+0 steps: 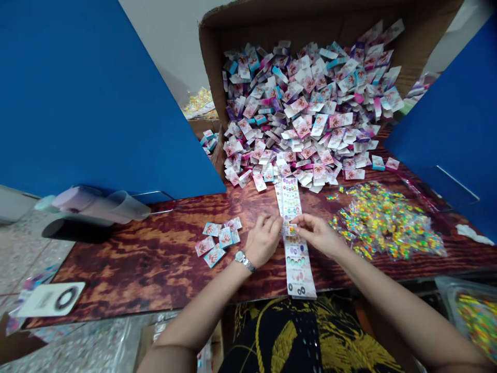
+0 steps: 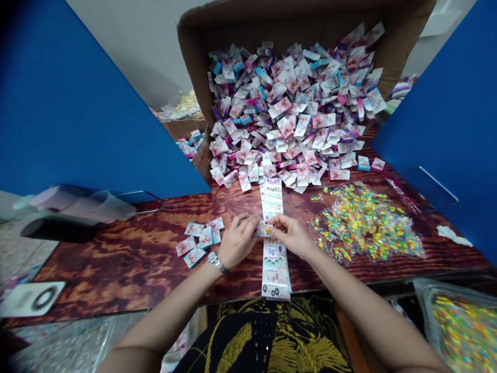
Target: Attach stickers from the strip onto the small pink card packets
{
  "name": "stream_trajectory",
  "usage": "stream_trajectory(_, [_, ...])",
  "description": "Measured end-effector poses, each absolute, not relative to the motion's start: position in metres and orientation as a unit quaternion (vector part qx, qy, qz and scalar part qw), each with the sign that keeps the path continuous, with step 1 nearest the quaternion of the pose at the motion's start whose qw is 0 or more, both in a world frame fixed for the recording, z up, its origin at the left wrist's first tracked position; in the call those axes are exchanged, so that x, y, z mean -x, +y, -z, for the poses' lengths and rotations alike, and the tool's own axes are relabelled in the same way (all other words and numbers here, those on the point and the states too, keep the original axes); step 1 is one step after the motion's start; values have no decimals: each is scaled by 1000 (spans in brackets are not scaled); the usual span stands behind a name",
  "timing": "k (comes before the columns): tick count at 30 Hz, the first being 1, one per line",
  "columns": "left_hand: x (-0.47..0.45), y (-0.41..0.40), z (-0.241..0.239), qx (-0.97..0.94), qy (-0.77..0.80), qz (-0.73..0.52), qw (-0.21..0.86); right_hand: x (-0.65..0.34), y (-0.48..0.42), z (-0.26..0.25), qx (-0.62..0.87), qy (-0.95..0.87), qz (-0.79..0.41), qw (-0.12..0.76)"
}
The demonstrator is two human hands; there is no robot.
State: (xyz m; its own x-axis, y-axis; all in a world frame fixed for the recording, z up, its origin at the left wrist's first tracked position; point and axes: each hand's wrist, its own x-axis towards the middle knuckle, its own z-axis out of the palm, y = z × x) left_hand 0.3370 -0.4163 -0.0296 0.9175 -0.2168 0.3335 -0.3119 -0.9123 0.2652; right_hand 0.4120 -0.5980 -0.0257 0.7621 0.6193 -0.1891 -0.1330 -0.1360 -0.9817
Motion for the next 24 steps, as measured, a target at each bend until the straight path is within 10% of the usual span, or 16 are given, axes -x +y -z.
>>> stream_trajectory(15, [-329,-433,34,-962,-157,-181,129,-399,-592,14,890,-336,39,305])
stream_trajectory(24, [-327,-435,37,-953,-153,-132,224,-413,-595,17,829,-315,-151,437])
